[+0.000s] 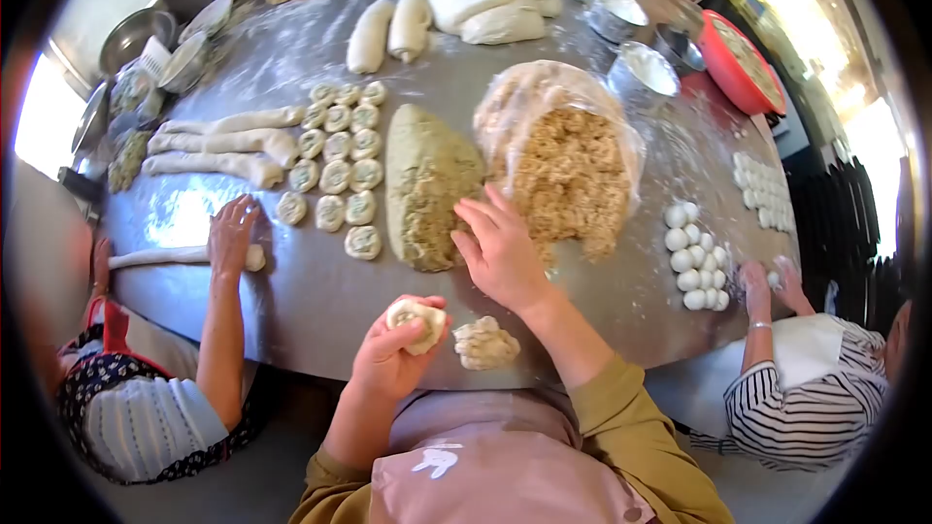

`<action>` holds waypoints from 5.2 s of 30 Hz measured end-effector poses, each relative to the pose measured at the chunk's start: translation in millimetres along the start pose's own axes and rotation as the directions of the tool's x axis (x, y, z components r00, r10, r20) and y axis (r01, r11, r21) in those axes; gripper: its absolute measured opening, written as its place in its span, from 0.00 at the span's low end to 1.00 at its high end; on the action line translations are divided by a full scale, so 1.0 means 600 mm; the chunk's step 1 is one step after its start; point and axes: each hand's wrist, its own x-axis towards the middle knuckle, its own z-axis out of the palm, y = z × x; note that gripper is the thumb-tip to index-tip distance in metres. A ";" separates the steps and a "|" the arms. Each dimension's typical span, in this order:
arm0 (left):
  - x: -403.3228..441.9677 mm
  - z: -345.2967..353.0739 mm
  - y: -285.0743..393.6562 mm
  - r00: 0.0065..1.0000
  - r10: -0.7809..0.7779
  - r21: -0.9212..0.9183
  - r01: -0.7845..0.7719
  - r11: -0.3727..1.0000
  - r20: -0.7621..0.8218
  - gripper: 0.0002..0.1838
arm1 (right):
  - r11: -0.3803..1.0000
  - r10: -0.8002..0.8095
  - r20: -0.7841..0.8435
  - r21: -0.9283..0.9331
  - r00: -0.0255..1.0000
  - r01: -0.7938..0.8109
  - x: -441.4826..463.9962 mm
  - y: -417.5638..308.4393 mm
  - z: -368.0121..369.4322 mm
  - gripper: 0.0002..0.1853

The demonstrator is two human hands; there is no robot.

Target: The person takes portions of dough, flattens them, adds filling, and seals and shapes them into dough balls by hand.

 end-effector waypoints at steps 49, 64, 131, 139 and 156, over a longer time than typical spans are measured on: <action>0.113 0.074 -0.118 0.994 -0.106 0.121 0.108 0.987 -0.023 0.17 | 0.762 0.475 0.191 0.400 0.859 -0.510 -0.088 -0.032 -0.126 0.09; 0.109 0.039 -0.080 0.901 -0.261 -0.037 0.291 0.956 0.347 0.17 | 0.996 -0.080 0.158 -0.027 0.984 0.086 -0.092 -0.020 -0.100 0.39; 0.055 0.026 -0.057 0.867 0.280 0.911 -0.380 -0.160 0.411 0.13 | 0.445 0.334 0.276 0.797 0.901 -0.409 -0.097 -0.126 -0.040 0.28; 0.033 0.026 -0.035 0.796 0.428 0.880 -0.476 0.006 0.428 0.17 | 0.954 0.165 0.162 0.223 0.973 -0.199 -0.091 -0.141 -0.058 0.10; -0.031 0.049 -0.012 0.943 -0.236 0.971 -0.213 0.113 0.234 0.17 | 0.899 0.422 0.058 0.097 0.905 -0.426 -0.120 -0.056 -0.069 0.07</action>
